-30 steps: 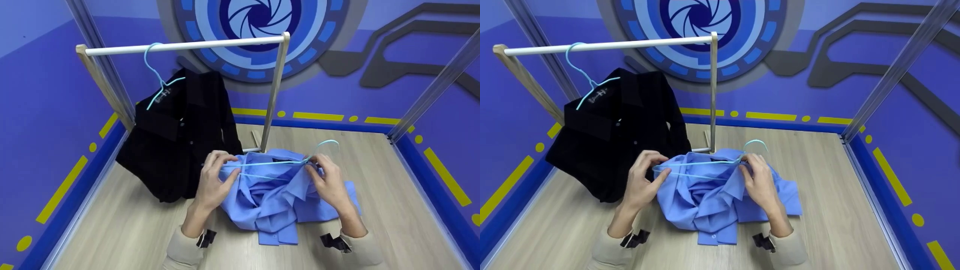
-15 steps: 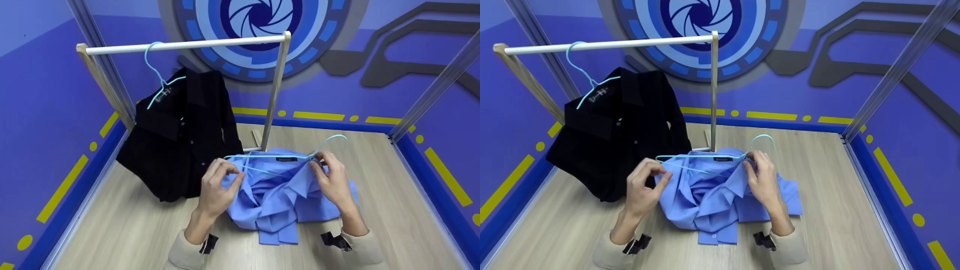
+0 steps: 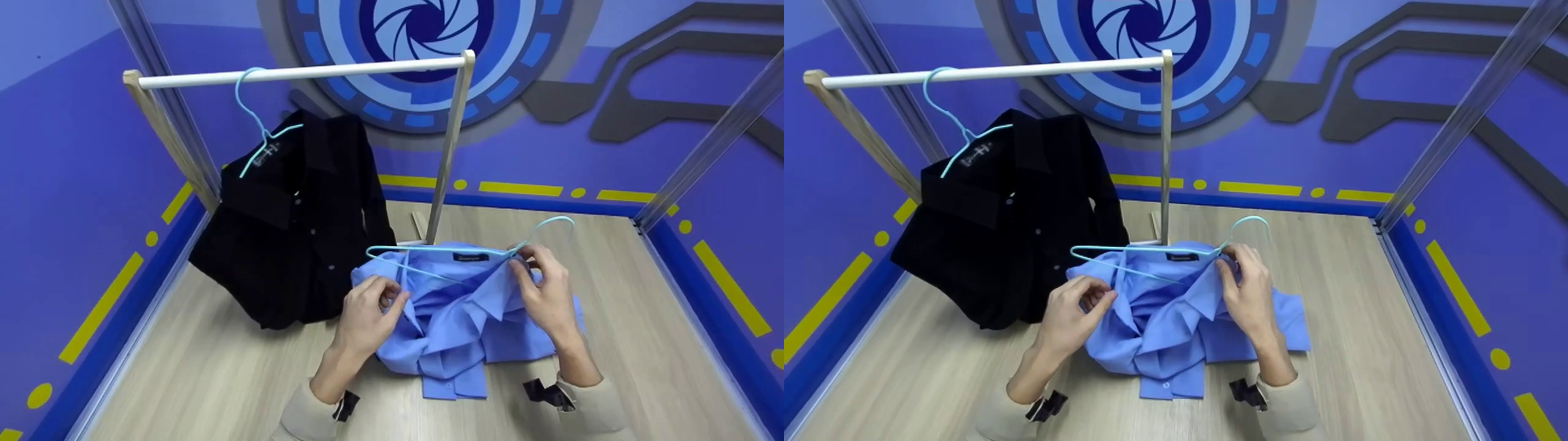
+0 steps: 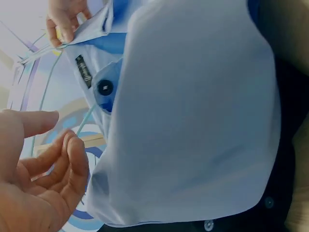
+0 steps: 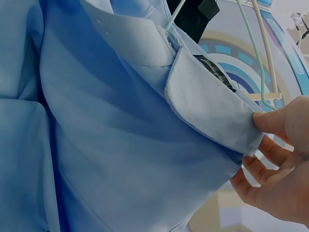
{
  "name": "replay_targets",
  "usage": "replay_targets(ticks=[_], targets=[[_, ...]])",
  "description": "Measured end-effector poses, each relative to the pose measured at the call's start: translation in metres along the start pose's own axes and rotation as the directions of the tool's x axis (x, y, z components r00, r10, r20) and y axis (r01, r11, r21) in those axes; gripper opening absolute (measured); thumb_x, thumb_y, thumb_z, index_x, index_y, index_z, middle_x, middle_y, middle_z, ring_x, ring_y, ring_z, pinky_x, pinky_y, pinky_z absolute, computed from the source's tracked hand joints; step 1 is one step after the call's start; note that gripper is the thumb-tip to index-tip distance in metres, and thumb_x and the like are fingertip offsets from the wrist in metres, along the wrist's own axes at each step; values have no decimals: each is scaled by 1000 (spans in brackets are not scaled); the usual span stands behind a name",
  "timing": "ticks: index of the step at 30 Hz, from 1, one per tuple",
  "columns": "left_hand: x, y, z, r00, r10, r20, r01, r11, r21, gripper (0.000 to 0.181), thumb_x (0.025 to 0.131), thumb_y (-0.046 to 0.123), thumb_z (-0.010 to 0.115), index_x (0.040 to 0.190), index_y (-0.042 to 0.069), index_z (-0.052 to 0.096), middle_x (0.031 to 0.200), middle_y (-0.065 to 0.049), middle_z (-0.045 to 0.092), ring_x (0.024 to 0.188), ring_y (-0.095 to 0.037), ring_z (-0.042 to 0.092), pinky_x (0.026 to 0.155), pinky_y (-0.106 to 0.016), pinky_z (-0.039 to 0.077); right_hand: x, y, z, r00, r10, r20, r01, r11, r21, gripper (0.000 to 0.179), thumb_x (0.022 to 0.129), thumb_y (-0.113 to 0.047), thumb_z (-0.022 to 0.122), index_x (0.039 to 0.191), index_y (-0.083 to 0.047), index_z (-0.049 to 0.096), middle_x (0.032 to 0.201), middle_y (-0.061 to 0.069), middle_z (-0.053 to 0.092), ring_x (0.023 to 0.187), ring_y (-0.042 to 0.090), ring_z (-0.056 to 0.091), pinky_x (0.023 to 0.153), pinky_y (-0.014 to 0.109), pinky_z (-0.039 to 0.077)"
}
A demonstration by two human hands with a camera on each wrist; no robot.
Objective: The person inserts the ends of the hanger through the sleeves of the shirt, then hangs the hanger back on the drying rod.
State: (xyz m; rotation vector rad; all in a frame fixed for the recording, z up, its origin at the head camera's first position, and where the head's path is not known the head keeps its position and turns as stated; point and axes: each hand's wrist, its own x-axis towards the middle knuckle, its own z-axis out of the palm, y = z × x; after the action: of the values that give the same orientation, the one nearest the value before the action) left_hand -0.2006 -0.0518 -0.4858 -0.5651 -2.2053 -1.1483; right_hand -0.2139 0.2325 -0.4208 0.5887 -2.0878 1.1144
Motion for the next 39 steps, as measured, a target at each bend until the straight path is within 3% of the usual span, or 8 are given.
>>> replay_targets(ticks=[11,19,25,32,39], targets=[[-2,3,6,988,-139,74,128,981,144,28,88,21,83,101,-1,71,90,-8,68,76,-19,66,69,-36,56,0,-5,0,1000,16,-20,-15,999,41,20,88,23,63,104,12,66,105,22,69,94,20,61,82,23,46],[-4,5,7,979,-166,116,135,962,235,34,85,26,86,100,0,70,89,-8,67,81,-27,69,69,-41,58,3,-13,-2,1000,6,-22,-4,997,72,19,87,25,62,101,12,64,104,20,68,96,14,62,80,24,47],[-4,4,9,972,-190,141,146,951,273,28,86,20,85,100,0,71,91,-9,68,85,-31,70,70,-43,58,3,-11,-1,1000,-6,-30,8,997,70,22,86,27,62,102,11,65,104,18,69,96,14,62,81,23,46],[-3,0,8,981,-165,100,135,958,255,18,88,7,79,101,-3,71,90,-12,69,83,-30,69,72,-43,57,5,-9,-3,1000,-11,-19,12,998,69,21,87,26,61,102,12,64,102,23,68,96,14,61,83,22,46],[1,-4,2,988,-150,31,141,970,199,14,89,4,74,101,-4,72,93,-13,70,85,-29,69,77,-44,57,5,-2,-4,1000,-25,-9,25,997,66,22,87,26,61,104,12,64,102,22,68,95,17,62,82,21,46]])
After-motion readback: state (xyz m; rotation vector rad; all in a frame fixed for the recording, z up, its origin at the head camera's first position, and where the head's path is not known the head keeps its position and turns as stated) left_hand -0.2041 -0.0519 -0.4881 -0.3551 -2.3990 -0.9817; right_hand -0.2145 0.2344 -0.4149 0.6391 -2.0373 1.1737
